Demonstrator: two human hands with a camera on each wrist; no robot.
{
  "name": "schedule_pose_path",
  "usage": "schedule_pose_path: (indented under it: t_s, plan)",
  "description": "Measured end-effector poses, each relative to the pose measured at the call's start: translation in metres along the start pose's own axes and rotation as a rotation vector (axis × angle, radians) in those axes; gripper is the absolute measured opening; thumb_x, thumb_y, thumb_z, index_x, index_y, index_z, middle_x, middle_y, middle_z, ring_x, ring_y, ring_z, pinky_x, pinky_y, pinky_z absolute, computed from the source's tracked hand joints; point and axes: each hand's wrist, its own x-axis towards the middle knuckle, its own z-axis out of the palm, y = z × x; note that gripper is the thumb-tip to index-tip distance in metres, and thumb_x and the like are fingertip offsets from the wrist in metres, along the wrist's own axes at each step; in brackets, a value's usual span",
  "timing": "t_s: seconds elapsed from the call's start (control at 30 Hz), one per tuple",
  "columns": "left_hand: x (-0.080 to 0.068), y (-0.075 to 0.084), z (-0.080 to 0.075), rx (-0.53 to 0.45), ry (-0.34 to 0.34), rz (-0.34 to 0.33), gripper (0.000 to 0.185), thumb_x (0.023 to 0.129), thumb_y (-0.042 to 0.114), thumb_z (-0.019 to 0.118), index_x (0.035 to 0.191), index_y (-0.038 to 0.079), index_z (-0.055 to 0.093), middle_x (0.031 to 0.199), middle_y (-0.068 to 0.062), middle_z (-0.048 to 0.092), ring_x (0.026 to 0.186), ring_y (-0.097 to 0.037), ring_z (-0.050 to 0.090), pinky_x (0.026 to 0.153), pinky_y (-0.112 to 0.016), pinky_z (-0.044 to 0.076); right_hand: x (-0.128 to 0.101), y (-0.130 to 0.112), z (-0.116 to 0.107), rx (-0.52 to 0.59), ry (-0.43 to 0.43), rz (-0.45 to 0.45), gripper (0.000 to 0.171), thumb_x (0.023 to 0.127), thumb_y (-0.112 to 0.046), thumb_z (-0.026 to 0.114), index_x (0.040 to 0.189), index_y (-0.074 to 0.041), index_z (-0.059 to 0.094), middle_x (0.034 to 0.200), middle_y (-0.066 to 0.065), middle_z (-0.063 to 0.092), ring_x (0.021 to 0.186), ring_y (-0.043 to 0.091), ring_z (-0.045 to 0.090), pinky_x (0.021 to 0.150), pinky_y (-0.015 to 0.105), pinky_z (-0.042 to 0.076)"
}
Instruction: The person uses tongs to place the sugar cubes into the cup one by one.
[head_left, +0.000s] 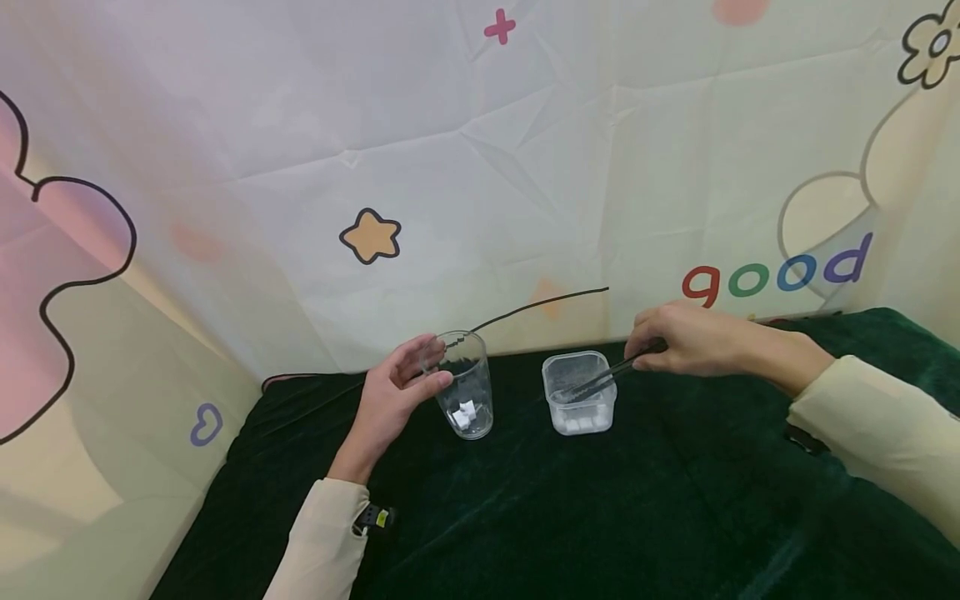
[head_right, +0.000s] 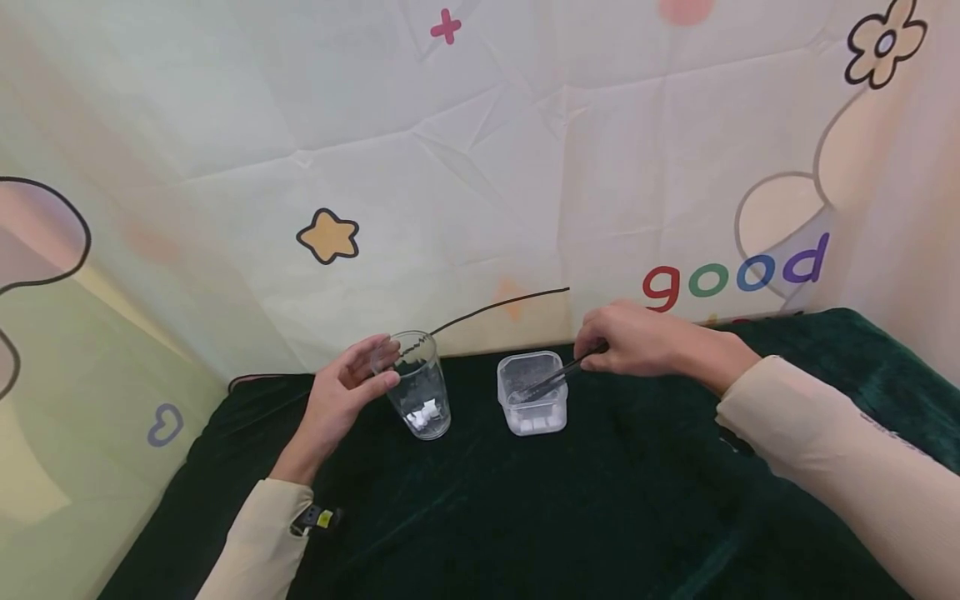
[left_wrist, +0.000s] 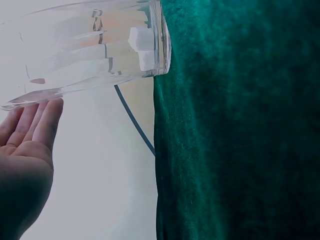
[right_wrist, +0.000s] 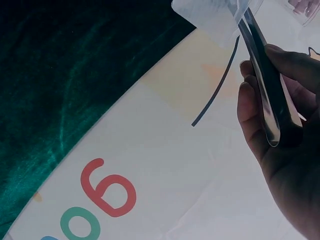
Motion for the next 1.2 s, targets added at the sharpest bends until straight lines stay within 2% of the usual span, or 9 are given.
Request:
schedule_pose_path:
  t_s: [0.4,0.67,1.0,1.2]
  plan:
    - [0.0000,-0.0002,-0.0002,-0.005,-0.001,-0.002,0.058,0.101,0.015,0.074,0.154,0.008,0.051,0.152,-0.008,0.059,0.139,-0.021,0.057,0.108,-0.028,0.050,0.0059,0.0012,0.0046,-0.011,-0.012,-0.027,0.011,0.096,-0.009,0.078,0.107,-0.009,0.081,0.093,-0.009,0.065,0.083,0.008,0.060,0.078,0.038,0.058]
    - [0.0008,-0.0013,-0.0002,-0.008,-0.002,-0.002,0.060,0.102,0.015,0.074,0.156,0.006,0.049,0.152,-0.007,0.060,0.139,-0.021,0.057,0.108,-0.028,0.050,0.0067,-0.0022,0.0061,-0.020,-0.010,-0.019,0.011,0.096,-0.007,0.077,0.105,-0.010,0.081,0.091,-0.009,0.063,0.082,0.007,0.060,0.078,0.037,0.058]
    - [0.0009,-0.0014,-0.0004,-0.006,-0.006,0.004,0.061,0.102,0.013,0.073,0.156,0.003,0.047,0.153,-0.010,0.058,0.140,-0.021,0.056,0.108,-0.028,0.050,0.0027,-0.0022,0.0037,-0.003,0.018,-0.013,0.012,0.096,-0.006,0.078,0.107,-0.008,0.081,0.092,-0.009,0.064,0.081,0.008,0.059,0.077,0.036,0.058]
    - [0.0009,-0.0016,-0.0007,-0.004,-0.005,0.003,0.060,0.102,0.013,0.073,0.156,0.004,0.047,0.152,-0.007,0.059,0.139,-0.020,0.057,0.109,-0.028,0.050,-0.0023,-0.0020,0.0015,-0.005,0.053,0.018,0.013,0.095,-0.007,0.079,0.108,-0.010,0.081,0.094,-0.008,0.066,0.081,0.009,0.057,0.076,0.035,0.056]
